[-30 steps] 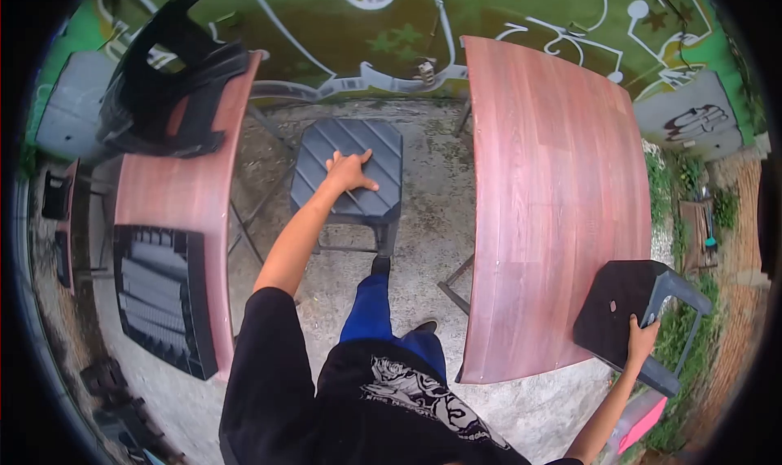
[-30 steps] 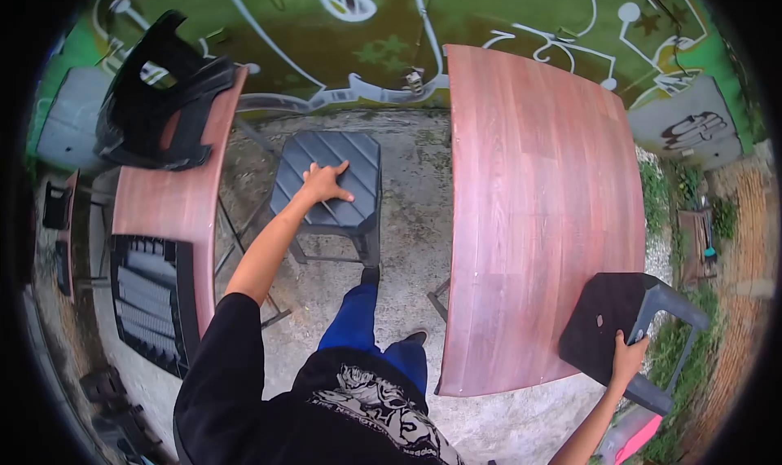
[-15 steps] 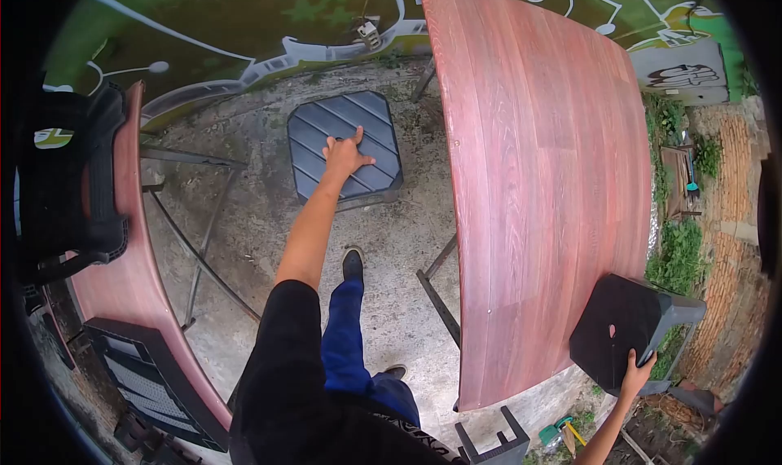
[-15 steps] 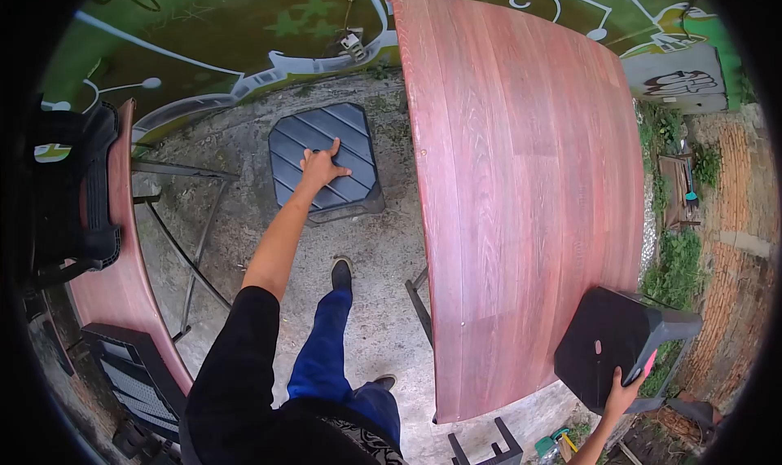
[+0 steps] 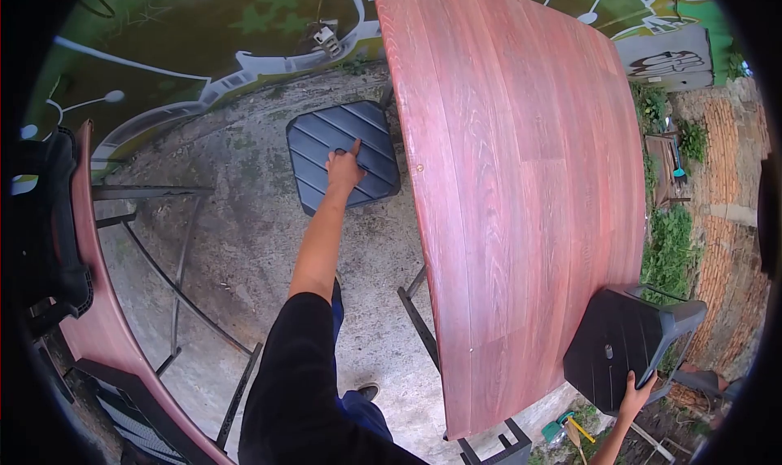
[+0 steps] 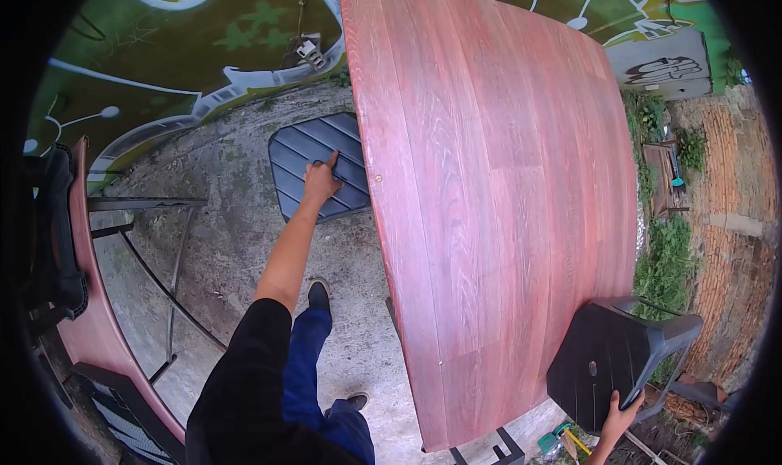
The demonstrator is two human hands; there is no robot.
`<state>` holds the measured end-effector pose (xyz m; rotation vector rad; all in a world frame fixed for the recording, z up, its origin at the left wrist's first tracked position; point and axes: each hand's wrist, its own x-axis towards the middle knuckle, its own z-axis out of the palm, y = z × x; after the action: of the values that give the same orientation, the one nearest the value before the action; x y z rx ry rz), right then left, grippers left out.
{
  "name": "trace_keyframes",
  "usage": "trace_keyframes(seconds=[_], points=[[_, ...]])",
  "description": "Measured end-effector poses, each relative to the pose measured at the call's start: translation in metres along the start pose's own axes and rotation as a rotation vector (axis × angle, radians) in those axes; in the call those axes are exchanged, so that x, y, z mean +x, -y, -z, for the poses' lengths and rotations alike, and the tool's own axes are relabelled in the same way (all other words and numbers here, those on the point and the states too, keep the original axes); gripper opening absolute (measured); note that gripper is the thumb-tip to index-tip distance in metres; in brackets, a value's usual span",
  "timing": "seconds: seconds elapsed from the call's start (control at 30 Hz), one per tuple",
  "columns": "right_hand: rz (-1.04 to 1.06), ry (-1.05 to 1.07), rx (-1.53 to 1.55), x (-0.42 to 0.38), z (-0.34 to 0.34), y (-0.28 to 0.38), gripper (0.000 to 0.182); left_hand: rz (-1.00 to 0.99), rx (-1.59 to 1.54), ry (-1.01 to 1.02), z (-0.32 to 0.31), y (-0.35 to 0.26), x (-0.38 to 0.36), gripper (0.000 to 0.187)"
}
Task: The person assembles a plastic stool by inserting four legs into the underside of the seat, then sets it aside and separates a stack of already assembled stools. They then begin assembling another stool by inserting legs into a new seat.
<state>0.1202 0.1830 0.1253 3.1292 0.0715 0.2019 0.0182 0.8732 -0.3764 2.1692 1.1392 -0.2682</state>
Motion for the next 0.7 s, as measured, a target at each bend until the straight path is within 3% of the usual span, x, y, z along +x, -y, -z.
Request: trace_keyframes(seconds=[0.17, 0.47, 0.53, 0.67, 0.7], points=[[-0.042, -0.001, -0.002, 0.002, -0.001, -0.006, 0.073, -0.125, -0.092, -0.235, -0.033, 0.018, -0.058, 0.070], [0.070, -0.082, 0.052, 0.008, -0.005, -0.012, 0.079, 0.195, 0.024, 0.320, -0.056, 0.090, -0.335, 0.055], [0.050, -0.060, -0.007, 0.003, 0.001, 0.004, 0.082, 0.253, -0.043, 0.252, -0.053, 0.107, -0.393, 0.046], [0.045, -0.076, -0.056, 0.002, 0.004, 0.005, 0.086, 0.337, -0.099, 0.152, -0.038, 0.142, -0.495, 0.046], [0.066, -0.079, -0.037, -0.003, 0.010, 0.010, 0.088, 0.339, -0.160, 0.039, -0.040, 0.152, -0.522, 0.047]])
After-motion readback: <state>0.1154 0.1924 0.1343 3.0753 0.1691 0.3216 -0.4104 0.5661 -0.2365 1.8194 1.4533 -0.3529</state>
